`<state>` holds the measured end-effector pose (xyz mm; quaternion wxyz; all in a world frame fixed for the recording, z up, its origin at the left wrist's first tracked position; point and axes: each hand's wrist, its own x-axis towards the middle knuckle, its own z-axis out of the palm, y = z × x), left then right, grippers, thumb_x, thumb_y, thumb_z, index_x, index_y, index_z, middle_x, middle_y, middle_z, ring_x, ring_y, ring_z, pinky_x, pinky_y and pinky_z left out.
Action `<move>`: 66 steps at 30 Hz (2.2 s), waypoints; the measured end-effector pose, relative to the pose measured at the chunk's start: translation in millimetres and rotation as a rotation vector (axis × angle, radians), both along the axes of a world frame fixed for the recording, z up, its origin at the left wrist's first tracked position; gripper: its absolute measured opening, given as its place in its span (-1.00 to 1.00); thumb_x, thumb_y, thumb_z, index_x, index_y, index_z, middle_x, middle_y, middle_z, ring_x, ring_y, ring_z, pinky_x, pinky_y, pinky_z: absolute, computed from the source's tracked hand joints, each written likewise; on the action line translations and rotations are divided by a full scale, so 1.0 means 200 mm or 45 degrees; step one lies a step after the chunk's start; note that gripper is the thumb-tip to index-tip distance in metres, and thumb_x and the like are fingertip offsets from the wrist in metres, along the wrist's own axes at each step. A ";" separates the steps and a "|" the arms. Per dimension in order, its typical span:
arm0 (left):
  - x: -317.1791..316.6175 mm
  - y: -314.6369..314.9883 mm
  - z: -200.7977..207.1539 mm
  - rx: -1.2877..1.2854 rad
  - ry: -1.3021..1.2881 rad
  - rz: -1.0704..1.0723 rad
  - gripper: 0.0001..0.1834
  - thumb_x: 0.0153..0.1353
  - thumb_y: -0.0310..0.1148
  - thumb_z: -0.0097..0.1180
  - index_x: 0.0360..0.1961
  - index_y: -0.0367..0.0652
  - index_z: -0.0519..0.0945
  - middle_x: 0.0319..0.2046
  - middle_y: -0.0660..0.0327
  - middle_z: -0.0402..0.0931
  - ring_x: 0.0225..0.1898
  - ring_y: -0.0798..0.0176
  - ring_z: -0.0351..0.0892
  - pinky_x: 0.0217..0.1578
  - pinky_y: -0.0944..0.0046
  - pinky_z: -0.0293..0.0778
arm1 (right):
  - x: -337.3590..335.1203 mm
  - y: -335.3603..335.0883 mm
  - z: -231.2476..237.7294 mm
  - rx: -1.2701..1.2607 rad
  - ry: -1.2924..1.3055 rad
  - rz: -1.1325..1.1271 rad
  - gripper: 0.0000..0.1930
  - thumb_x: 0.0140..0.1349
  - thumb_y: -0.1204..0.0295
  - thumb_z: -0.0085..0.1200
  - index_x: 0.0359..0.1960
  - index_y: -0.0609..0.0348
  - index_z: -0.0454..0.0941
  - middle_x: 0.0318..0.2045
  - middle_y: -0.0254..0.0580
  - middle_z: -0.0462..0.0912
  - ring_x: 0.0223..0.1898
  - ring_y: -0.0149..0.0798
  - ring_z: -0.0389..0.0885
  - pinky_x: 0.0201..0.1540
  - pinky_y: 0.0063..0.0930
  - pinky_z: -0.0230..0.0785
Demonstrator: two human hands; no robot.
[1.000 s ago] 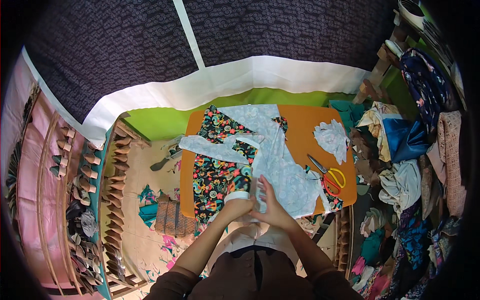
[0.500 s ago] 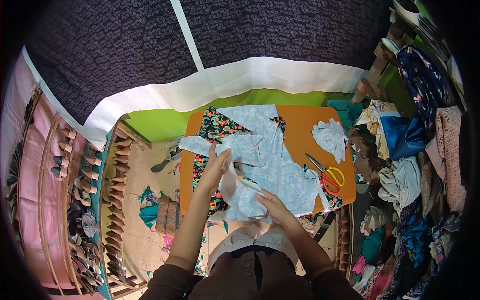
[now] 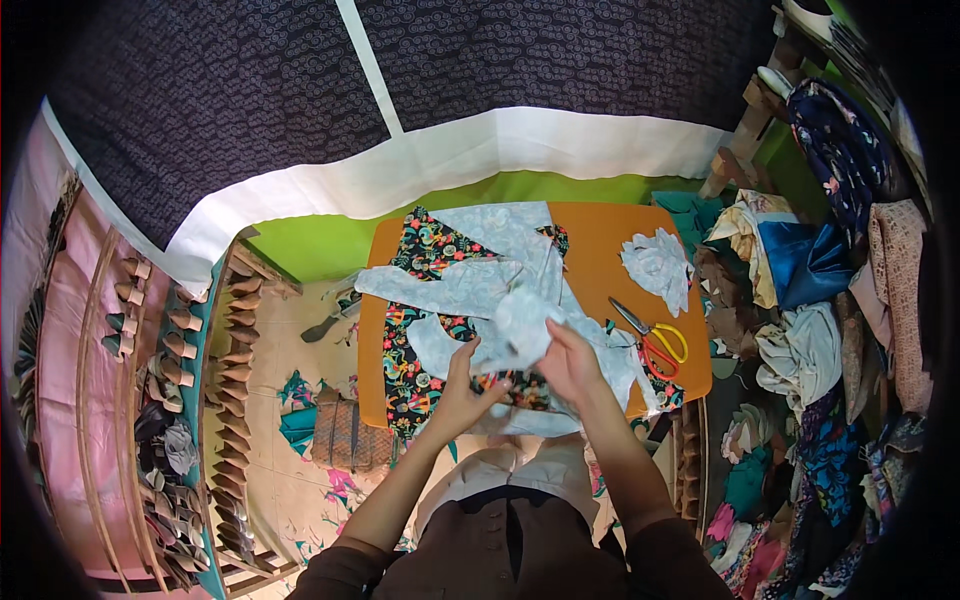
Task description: Cutting out shapes from fabric using scissors on a table.
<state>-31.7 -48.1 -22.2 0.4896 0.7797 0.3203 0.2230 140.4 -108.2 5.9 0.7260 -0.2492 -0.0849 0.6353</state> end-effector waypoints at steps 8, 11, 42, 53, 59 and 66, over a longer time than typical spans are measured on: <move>0.14 -0.06 -0.09 -0.512 -0.327 -0.086 -0.19 -0.03 -0.25 0.14 0.14 -0.28 -0.05 0.11 0.00 -0.02 0.12 0.16 0.06 0.06 0.21 0.10 | -0.17 0.24 0.17 0.086 -1.657 0.075 -0.69 0.10 0.29 -0.06 -0.28 0.33 0.37 -0.63 -0.30 0.44 -0.61 -0.36 0.36 -0.50 -0.41 0.25; -0.07 0.01 -0.54 -0.753 -0.345 -0.018 -0.53 0.19 -0.22 -0.14 0.10 -0.08 0.09 0.01 0.20 0.15 0.04 0.31 0.19 0.00 0.30 0.21 | -0.44 0.19 0.08 0.074 -2.217 0.608 -0.67 0.03 0.27 -0.06 -0.31 0.34 0.43 -0.09 0.13 0.36 -0.03 0.05 0.31 -0.01 -0.20 0.13; 0.45 0.35 0.49 -0.860 -1.356 0.084 -0.43 0.24 -0.01 -0.47 0.22 0.07 -0.18 0.16 0.10 0.01 0.14 0.10 0.08 0.08 0.04 0.09 | 0.29 -0.05 0.04 -0.286 -0.319 -1.007 -0.49 0.06 0.67 -0.16 0.08 0.03 0.11 -0.03 -0.18 0.25 -0.13 -0.32 0.34 -0.12 -0.46 0.22; 0.51 0.43 0.37 -1.308 -1.513 0.589 -0.45 0.21 0.03 -0.38 -0.06 -0.26 0.31 0.01 0.09 0.26 0.07 0.12 0.20 0.08 0.17 0.11 | 0.47 -0.17 -0.20 -0.530 -0.430 -0.603 -0.51 0.08 0.59 -0.12 0.09 0.11 0.12 -0.09 -0.21 0.31 -0.20 -0.37 0.33 -0.22 -0.48 0.25; 0.41 -0.05 -0.34 -2.052 -1.032 0.464 -0.77 0.10 -0.20 -0.01 -0.31 -0.12 0.40 -0.30 0.20 0.42 -0.27 0.28 0.39 -0.19 0.28 0.31 | 0.33 -0.30 -0.31 -0.588 -0.198 -0.080 -0.52 0.12 0.56 -0.19 0.13 0.15 0.08 -0.22 -0.21 0.36 -0.20 -0.38 0.35 -0.07 -0.41 0.22; 0.73 -0.30 -0.20 -1.770 -0.598 0.533 -0.74 0.12 -0.29 -0.03 -0.17 -0.11 0.34 -0.28 0.21 0.43 -0.29 0.32 0.46 -0.38 0.42 0.45 | 0.45 -0.43 -0.23 -0.432 -0.473 0.436 -0.60 0.15 0.53 -0.19 0.07 0.19 0.18 -0.26 -0.25 0.41 -0.17 -0.41 0.38 -0.06 -0.47 0.19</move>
